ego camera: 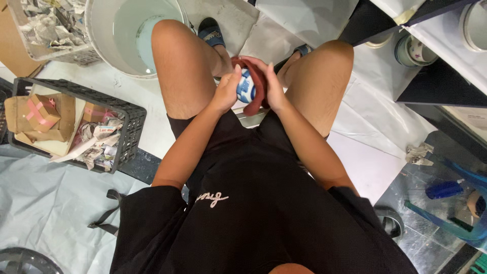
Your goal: The person sits on the floor and wipes several ceramic cups and a glass with a red cloth. They handle each item one at a time, wiping the exterior and interior surfaces, then place them on a nearby shelf.
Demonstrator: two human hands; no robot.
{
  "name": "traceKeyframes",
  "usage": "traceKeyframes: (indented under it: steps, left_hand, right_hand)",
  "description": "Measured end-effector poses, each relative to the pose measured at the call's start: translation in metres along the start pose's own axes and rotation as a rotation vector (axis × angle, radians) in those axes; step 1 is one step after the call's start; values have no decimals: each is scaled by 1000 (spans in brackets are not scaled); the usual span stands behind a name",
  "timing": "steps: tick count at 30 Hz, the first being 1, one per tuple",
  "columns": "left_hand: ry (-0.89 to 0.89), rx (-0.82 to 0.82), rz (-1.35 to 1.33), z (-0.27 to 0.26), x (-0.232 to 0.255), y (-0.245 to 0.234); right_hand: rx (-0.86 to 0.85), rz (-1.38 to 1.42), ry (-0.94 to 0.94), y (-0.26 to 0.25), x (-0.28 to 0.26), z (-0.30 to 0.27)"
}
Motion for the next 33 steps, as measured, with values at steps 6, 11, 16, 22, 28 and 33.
traceKeyframes:
  steps: [6, 11, 16, 22, 28, 33]
  left_hand:
    - [-9, 106, -58, -1, 21, 0]
    - [15, 136, -113, 2, 19, -6]
    - [190, 260, -242, 2, 6, -26]
    - [258, 455, -411, -12, 35, -39]
    - [213, 271, -489, -12, 73, -8]
    - [87, 267, -439, 0, 45, -4]
  right_hand:
    - [-39, -4, -33, 16, -14, 0]
    - [-68, -683, -162, 24, -28, -9]
    - [-104, -893, -275, 45, -32, -17]
    - [-169, -970, -261, 63, -37, -13]
    - [-160, -1025, -302, 58, -38, -17]
    - [-11, -957, -279, 40, -27, -10]
Point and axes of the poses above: each hand's wrist, its own z-axis towards the middle knuckle, its own y-axis out of the palm, x = y × z, the point moved 6 cm from there along z, towards the middle knuckle
